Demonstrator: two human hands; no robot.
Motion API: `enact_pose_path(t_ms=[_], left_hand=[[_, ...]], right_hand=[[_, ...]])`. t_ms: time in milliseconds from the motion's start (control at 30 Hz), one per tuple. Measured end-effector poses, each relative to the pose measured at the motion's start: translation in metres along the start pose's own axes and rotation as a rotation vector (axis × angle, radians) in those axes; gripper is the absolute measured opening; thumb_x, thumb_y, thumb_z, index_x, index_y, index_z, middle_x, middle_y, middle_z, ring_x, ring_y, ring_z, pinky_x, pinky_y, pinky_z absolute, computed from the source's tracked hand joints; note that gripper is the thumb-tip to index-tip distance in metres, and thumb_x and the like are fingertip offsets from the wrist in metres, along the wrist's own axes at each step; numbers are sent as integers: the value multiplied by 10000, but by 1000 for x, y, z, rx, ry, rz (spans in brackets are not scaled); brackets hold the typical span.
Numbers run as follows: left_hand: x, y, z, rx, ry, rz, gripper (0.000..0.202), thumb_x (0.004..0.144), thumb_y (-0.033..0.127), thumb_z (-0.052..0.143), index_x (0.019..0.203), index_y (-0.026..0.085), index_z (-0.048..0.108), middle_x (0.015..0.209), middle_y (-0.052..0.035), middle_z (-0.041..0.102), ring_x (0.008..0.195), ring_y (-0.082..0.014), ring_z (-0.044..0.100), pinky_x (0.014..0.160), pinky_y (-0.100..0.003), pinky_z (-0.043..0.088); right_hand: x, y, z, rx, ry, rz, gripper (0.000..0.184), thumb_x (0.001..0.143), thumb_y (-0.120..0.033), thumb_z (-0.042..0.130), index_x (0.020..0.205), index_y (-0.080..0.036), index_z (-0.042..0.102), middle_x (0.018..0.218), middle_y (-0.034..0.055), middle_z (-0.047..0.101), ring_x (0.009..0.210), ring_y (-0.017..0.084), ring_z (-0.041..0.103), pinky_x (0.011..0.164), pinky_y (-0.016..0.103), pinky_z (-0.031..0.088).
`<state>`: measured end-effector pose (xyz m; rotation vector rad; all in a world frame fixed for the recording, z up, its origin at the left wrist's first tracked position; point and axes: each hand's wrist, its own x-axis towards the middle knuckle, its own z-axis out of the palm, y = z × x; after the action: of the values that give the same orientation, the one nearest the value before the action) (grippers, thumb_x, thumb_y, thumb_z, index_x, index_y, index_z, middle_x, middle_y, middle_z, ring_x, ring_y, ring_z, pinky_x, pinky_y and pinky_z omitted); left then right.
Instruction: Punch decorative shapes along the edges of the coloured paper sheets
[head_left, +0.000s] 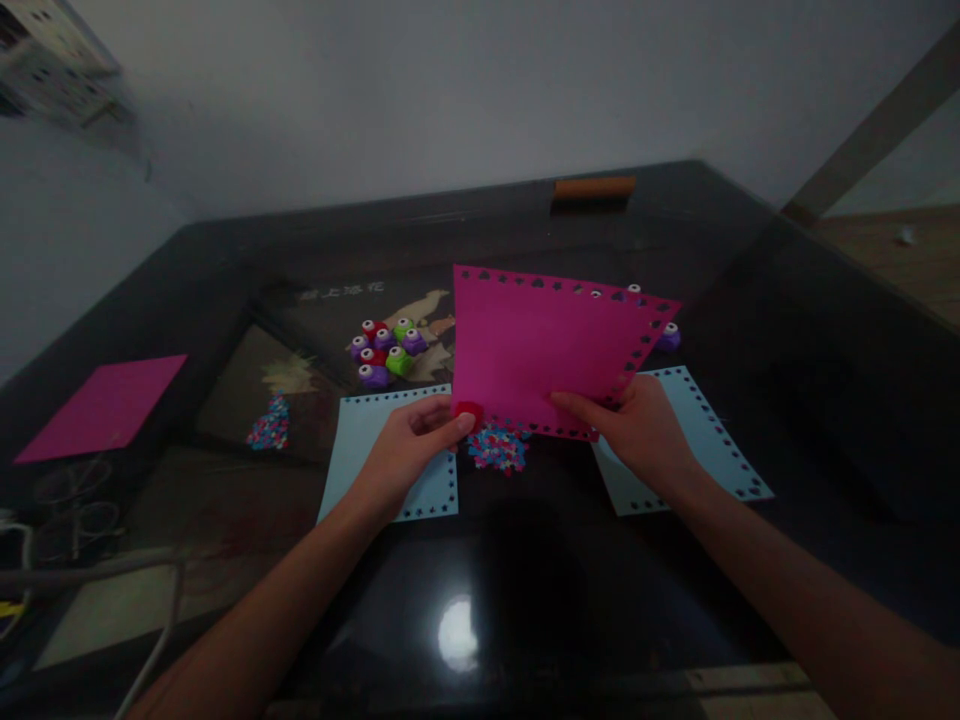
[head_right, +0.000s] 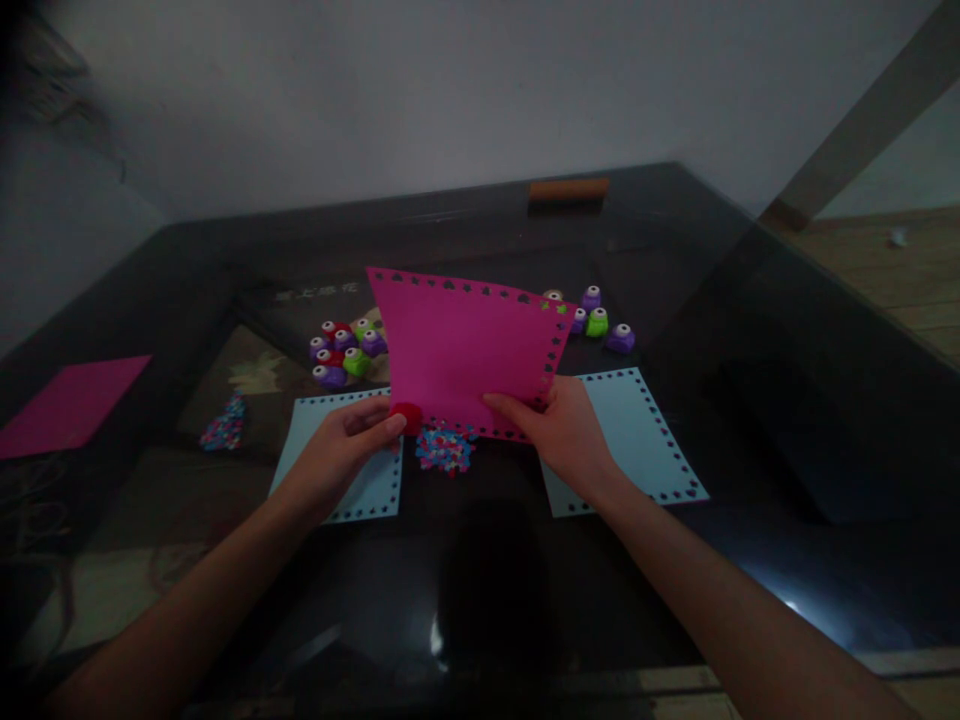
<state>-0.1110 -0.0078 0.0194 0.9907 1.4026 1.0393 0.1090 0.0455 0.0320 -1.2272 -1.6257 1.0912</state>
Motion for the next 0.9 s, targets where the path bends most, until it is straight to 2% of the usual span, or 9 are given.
enact_pose_path(t_ms=[533,900], left_hand=[[-1,1,0,6,-2,-6,259,708,362,731,905,196,707,893,-41,736,809,-176,647,685,-257,457],[0,0,-1,11,-14,-8,264,711,370,722,910,197,706,882,-29,732,805,-161,635,682,-239,444]], right_hand=[[-1,-2,0,-41,18,3,33,703,-251,716,730,-236,728,766,-8,752,698,189,692,638,311,540],[0,1,1,-35,17,-32,92,706,-249,715,792,-223,736,803,1,757,715,186,699,651,309,548]])
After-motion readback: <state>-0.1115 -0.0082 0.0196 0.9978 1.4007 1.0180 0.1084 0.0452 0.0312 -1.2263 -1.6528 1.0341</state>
